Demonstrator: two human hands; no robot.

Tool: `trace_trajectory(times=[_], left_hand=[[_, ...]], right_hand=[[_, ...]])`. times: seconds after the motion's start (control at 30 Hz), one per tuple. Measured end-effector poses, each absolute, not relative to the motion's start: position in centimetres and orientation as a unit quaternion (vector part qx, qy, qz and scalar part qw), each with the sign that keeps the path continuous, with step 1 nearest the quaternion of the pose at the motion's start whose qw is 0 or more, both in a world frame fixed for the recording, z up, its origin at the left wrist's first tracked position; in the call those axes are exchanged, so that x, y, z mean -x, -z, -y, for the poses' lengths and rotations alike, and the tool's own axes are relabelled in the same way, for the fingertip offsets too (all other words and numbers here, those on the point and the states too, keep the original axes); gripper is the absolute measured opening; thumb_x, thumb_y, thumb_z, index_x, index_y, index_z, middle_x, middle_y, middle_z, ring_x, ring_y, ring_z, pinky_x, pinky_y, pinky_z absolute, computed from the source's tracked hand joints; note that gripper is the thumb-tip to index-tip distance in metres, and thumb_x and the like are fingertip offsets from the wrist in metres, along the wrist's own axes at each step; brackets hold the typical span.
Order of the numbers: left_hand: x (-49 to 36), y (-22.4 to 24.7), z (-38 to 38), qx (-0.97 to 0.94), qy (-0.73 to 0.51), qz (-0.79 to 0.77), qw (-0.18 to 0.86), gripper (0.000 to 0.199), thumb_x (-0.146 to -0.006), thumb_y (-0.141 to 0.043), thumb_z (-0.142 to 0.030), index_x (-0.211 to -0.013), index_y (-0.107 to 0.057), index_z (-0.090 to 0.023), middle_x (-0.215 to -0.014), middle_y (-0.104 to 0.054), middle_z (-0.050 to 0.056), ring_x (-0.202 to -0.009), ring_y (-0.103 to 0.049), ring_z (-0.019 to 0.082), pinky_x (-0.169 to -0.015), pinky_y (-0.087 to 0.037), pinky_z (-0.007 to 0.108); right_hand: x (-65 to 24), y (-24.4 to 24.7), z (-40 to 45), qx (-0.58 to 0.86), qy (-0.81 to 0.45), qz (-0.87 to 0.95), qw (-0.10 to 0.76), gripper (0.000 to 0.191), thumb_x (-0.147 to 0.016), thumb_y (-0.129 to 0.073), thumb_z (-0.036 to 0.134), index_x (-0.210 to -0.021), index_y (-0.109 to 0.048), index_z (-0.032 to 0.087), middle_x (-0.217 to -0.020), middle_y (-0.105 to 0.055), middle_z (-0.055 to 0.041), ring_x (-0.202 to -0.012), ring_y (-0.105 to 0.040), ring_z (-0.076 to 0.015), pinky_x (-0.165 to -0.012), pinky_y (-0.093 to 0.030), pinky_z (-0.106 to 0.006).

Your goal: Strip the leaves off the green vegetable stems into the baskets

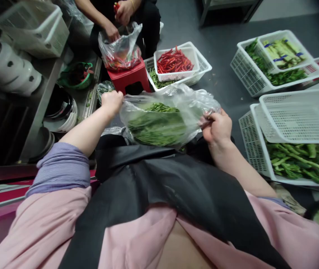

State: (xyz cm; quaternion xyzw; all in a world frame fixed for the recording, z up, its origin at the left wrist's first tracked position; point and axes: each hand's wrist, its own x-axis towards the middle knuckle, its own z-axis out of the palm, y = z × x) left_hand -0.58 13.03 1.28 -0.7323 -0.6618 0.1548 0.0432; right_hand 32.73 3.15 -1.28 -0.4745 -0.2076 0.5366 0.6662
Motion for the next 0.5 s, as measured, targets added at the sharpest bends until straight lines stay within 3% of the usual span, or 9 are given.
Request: trace_trajectory(times=[0.13, 0.23, 0.3, 0.4, 0.5], left_hand=[[-1.1, 2.0, -9.1, 0.784, -0.164, 0.598, 0.011, 0.037, -0.091, -0.035, -0.012, -0.121, -0.056, -0.008, -0.115, -0.059, 0.02, -0.109, -0.056, 0.029, -0.09, -0.043, 0.044], [-3.7, 3.5, -7.9, 0.872, -0.098, 0.479, 0.014, 0.044, -0.092, -0.034, -0.015, -0.134, -0.049, -0.013, -0.131, -0.052, 0.021, -0.126, -0.045, 0.031, -0.101, -0.033, 0.047], [-5.8, 4.6, -7.7, 0.91, -0.083, 0.407, -0.008, 0.048, -0.091, -0.036, -0.016, -0.139, -0.045, -0.017, -0.133, -0.054, 0.018, -0.128, -0.045, 0.029, -0.106, -0.028, 0.046], [-7.8, 7.0, -6.8, 0.895, -0.195, 0.392, -0.083, 0.05, -0.088, -0.042, -0.017, -0.137, -0.047, -0.014, -0.108, -0.068, 0.016, -0.106, -0.061, 0.026, -0.1, -0.034, 0.042], [-7.2, 9.8, -4.5, 0.857, -0.322, 0.36, -0.178, 0.043, -0.086, -0.045, -0.021, -0.129, -0.056, -0.02, -0.095, -0.071, 0.012, -0.09, -0.066, 0.024, -0.089, -0.042, 0.035]], right_hand=[[-35.3, 3.5, -2.0, 0.5, -0.531, 0.121, 0.673, 0.024, -0.051, -0.039, -0.001, -0.063, -0.033, 0.02, -0.052, -0.038, 0.0062, -0.043, -0.032, -0.0054, -0.041, -0.024, -0.019], [-37.1, 4.3, -1.3, 0.504, -0.509, 0.112, 0.689, 0.028, -0.051, -0.039, -0.004, -0.068, -0.043, 0.018, -0.06, -0.046, 0.004, -0.052, -0.044, -0.0058, -0.048, -0.034, -0.019], [-38.0, 4.8, -1.0, 0.499, -0.513, 0.126, 0.688, 0.029, -0.052, -0.041, -0.002, -0.072, -0.047, 0.018, -0.065, -0.048, 0.0031, -0.057, -0.047, -0.0065, -0.053, -0.039, -0.02], [-39.2, 6.4, -1.4, 0.545, -0.531, 0.156, 0.63, 0.018, -0.058, -0.045, 0.007, -0.065, -0.038, 0.021, -0.061, -0.041, 0.0024, -0.055, -0.045, -0.0103, -0.055, -0.045, -0.027], [-39.9, 9.4, -2.7, 0.626, -0.525, 0.226, 0.53, 0.019, -0.064, -0.049, 0.017, -0.061, -0.032, 0.025, -0.055, -0.032, 0.0024, -0.05, -0.041, -0.0144, -0.054, -0.048, -0.037]])
